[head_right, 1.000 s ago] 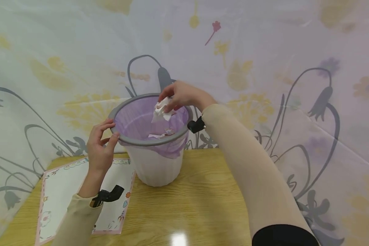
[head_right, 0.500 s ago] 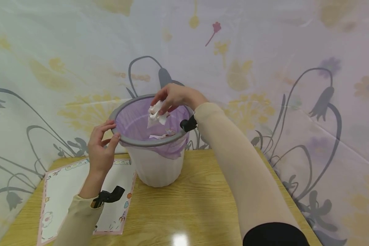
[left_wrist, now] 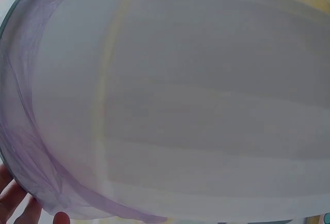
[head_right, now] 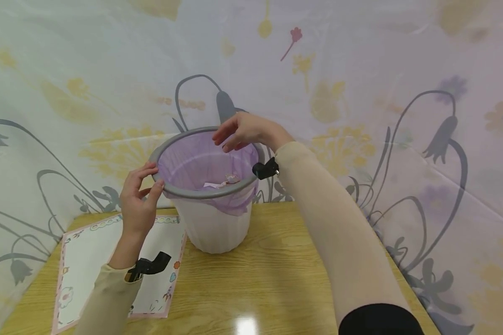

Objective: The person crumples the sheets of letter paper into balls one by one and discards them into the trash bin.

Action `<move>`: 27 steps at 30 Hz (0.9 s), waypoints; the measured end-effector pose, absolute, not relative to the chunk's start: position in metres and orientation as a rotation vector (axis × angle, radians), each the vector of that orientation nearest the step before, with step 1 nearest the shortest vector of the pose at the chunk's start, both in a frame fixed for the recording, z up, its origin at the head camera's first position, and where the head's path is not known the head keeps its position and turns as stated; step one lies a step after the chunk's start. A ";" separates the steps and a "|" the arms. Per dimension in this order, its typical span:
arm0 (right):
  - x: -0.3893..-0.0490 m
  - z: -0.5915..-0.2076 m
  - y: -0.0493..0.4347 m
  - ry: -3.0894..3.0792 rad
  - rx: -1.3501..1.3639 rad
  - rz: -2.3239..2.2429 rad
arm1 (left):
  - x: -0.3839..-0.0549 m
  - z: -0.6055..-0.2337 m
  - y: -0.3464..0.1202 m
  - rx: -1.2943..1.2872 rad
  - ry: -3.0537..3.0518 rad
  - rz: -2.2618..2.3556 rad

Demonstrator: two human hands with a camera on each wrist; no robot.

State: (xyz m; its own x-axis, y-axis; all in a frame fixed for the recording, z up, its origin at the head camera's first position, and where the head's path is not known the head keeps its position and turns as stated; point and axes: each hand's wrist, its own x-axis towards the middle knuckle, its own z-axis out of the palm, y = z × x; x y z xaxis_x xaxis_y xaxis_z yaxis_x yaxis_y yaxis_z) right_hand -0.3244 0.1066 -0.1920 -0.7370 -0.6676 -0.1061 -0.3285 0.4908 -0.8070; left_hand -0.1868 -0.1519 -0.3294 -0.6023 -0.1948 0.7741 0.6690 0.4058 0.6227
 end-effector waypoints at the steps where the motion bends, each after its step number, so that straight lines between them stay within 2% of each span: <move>1: -0.324 -0.192 0.109 2.333 -0.834 -1.152 | -0.186 -0.328 -0.151 -0.407 -1.828 -1.308; 12: -0.310 -0.195 0.148 2.361 -0.890 -1.337 | -0.206 -0.350 -0.161 -0.438 -1.824 -1.308; 27: -0.287 -0.233 0.205 2.515 -0.777 -1.600 | -0.177 -0.325 -0.145 -0.488 -1.843 -1.331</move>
